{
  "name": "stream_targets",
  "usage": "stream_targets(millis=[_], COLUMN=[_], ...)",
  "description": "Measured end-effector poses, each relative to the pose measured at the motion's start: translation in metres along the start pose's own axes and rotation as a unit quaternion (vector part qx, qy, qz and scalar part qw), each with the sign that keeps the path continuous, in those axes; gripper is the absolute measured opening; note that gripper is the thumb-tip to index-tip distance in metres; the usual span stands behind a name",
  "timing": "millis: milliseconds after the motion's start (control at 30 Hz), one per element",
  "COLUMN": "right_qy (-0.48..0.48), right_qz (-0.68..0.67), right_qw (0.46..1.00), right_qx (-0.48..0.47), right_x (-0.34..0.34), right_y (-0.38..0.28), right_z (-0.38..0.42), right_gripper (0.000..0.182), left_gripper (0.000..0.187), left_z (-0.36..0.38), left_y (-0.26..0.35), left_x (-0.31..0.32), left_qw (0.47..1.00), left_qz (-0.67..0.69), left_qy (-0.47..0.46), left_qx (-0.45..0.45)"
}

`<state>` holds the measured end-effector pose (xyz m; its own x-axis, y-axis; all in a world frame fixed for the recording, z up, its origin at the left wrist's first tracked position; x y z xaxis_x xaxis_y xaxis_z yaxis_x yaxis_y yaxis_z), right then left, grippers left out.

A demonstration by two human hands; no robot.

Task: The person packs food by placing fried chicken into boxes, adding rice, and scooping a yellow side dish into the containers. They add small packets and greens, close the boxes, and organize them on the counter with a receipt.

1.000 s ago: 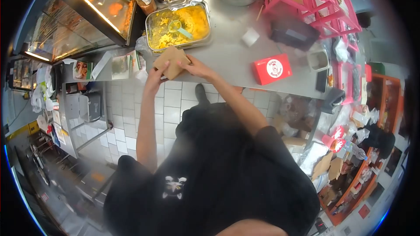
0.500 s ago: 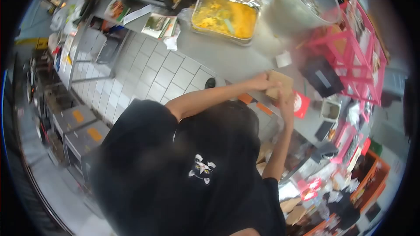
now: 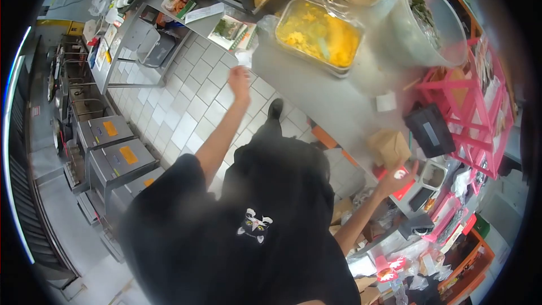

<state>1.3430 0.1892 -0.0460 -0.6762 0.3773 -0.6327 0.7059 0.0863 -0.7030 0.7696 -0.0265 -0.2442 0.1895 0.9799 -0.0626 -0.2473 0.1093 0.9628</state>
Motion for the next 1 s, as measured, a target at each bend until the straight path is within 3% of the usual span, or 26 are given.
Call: stream_targets(millis=[67, 133, 200, 233, 267, 300, 333, 400, 500, 567, 733, 800, 867, 933, 967, 1000], right_qy=[0.056, -0.119, -0.345, -0.441, -0.522, -0.556, -0.6, -0.604, -0.579, -0.444, -0.471, -0.471, -0.524, -0.498, -0.496, -0.497], right_qz=[0.017, -0.13, -0.207, -0.202, -0.203, -0.272, -0.266, -0.247, -0.264, -0.189, -0.213, -0.177, -0.176, -0.206, -0.2, -0.194], right_qw=[0.997, 0.984, 0.915, 0.874, 0.828, 0.785, 0.751, 0.752, 0.766, 0.861, 0.851, 0.861, 0.831, 0.841, 0.843, 0.843], right_qx=[-0.046, -0.026, 0.043, 0.001, 0.037, 0.039, 0.071, 0.093, 0.092, -0.161, -0.094, -0.071, 0.051, 0.054, 0.057, 0.062], right_x=[0.016, 0.093, 0.187, 0.235, 0.275, 0.324, 0.37, 0.438, 0.438, 0.429, 0.406, 0.378, 0.356, 0.323, 0.316, 0.311], right_y=[-0.045, -0.073, -0.142, -0.177, -0.21, -0.227, -0.238, -0.27, -0.325, -0.333, -0.258, -0.225, -0.186, -0.181, -0.181, -0.179], right_z=[0.016, 0.036, 0.074, 0.098, 0.126, 0.153, 0.18, 0.211, 0.219, 0.217, 0.213, 0.2, 0.199, 0.186, 0.183, 0.186], right_gripper=[0.043, 0.033, 0.03, 0.033, 0.043, 0.054, 0.071, 0.086, 0.099, 0.101, 0.098, 0.095, 0.095, 0.092, 0.092, 0.092], left_gripper=[0.038, 0.046, 0.053, 0.055, 0.056, 0.07, 0.07, 0.078, 0.066, 0.05, 0.059, 0.063, 0.073, 0.076, 0.078, 0.078], left_z=[-0.058, -0.099, -0.131, -0.145, -0.153, -0.161, -0.167, -0.162, -0.155, -0.144, -0.085, -0.064, -0.029, 0.004, 0.025, 0.035], left_y=[0.017, 0.052, 0.088, 0.1, 0.11, 0.115, 0.121, 0.111, 0.103, 0.099, 0.081, 0.067, 0.053, 0.048, 0.039, 0.036], left_x=[-0.05, -0.058, -0.053, -0.034, -0.014, -0.002, 0.004, 0.032, 0.05, 0.053, 0.068, 0.07, 0.072, 0.072, 0.079, 0.085], left_qw=[0.996, 0.999, 0.999, 0.993, 0.976, 0.955, 0.953, 0.897, 0.89, 0.896, 0.878, 0.89, 0.891, 0.929, 0.92, 0.915], left_qz=[0.029, 0.024, 0.022, -0.007, -0.036, -0.119, -0.12, -0.226, -0.23, -0.182, -0.188, -0.268, -0.251, -0.143, -0.097, -0.098], left_qy=[0.084, 0.036, -0.012, -0.115, -0.216, -0.272, -0.279, -0.377, -0.392, -0.403, -0.438, -0.368, -0.378, -0.342, -0.371, -0.382], left_qx=[-0.026, 0.008, 0.043, 0.026, 0.01, 0.0, -0.002, -0.045, -0.024, -0.034, -0.042, 0.042, 0.019, 0.005, -0.081, -0.084])
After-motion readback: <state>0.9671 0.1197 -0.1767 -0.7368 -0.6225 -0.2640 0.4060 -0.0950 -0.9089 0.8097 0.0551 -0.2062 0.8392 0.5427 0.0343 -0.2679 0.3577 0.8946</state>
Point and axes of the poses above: each hand's wrist, its own z-axis away from the middle knuckle, its own x-axis out of the palm, y = z × x, the point moved 9 cm from there along -z, towards the middle knuckle, and after that the axes turned 1 degree about z, right-handed, at the moved point
